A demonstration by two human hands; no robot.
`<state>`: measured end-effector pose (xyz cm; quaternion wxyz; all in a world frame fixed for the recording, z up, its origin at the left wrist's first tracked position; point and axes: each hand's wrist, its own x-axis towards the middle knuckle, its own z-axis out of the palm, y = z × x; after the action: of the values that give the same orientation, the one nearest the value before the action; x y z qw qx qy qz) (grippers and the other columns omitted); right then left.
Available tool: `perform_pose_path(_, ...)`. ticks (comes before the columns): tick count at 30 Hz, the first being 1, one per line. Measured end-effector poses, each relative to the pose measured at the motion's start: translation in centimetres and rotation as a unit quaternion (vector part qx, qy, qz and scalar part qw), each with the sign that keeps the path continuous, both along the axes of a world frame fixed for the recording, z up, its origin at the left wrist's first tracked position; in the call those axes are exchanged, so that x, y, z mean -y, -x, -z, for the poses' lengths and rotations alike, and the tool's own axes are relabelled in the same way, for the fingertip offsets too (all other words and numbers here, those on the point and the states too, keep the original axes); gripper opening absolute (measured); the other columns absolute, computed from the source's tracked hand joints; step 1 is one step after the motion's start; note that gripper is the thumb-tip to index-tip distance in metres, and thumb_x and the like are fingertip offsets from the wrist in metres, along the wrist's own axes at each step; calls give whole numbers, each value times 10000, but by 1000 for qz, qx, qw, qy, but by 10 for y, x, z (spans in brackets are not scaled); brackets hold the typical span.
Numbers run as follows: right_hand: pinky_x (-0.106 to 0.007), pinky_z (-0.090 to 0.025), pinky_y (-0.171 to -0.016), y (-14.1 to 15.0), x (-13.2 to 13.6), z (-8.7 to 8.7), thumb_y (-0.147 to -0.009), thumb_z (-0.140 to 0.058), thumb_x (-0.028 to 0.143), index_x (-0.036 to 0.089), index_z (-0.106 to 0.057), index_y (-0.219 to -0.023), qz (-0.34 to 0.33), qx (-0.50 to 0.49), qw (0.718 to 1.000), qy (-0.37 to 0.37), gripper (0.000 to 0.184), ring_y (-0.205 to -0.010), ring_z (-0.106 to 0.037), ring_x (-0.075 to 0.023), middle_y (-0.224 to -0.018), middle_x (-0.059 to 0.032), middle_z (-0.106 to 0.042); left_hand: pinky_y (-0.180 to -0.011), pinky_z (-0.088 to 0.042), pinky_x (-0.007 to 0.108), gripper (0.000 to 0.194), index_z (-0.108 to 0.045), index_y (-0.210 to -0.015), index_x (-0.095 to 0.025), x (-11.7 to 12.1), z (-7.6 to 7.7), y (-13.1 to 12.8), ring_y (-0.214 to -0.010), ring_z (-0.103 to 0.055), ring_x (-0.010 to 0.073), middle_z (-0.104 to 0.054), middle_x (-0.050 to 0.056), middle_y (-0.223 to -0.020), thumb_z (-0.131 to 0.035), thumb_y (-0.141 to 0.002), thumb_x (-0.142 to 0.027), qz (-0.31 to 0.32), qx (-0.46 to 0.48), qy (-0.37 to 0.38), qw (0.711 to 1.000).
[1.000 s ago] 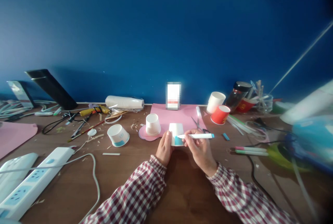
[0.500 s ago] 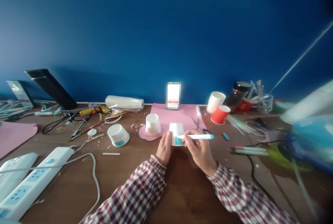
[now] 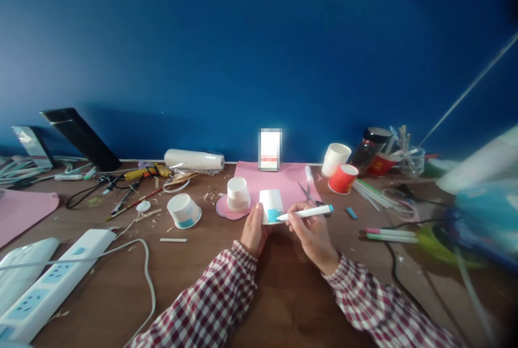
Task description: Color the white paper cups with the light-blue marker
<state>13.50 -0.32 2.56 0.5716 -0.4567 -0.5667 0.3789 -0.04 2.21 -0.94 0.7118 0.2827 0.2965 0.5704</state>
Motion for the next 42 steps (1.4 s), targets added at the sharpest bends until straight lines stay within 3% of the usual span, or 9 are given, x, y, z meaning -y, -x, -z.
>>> perform_pose_path(6,-222,-460,-460,-2,-7,5,-834,-672,466,193,-614,-841,52,-78,995,29,280,-538,-584,-125,-657,0,-649,-901,-548,474,473,-648,-1055,-78,0,-8,2,-948,-686,294,-728,174,-1016,-614,-868,-512,6,26,51,998)
perform_pose_path(18,-229,-500,-532,1,-4,-1,-854,-661,465,192,-616,-821,34,-47,998,25,278,-558,-596,-123,-661,-4,-661,-894,-540,494,567,-673,-1024,-54,1,-7,0,-970,-681,336,-731,191,-978,-603,-845,-588,33,3,11,999)
perform_pose_path(26,-220,-488,-546,0,-2,1,-850,-666,424,183,-601,-782,7,-37,999,13,258,-563,-583,-118,-634,8,-625,-850,-534,464,562,-667,-981,-66,0,-4,1,-887,-679,303,-718,169,-883,-565,-862,-606,39,2,-10,999)
perform_pose_path(31,-226,-501,-561,1,-2,-3,-850,-660,419,183,-607,-819,20,-45,999,18,244,-579,-598,-122,-666,-3,-652,-844,-536,465,581,-669,-976,-65,1,-5,1,-893,-674,307,-721,179,-924,-585,-840,-623,44,0,-9,999)
perform_pose_path(42,-212,-445,-515,1,1,1,-873,-630,385,182,-592,-780,-9,-22,1000,4,226,-549,-541,-107,-632,10,-606,-732,-543,390,471,-661,-908,-79,-1,-8,1,-751,-663,243,-709,135,-815,-625,-849,-545,33,4,7,999)
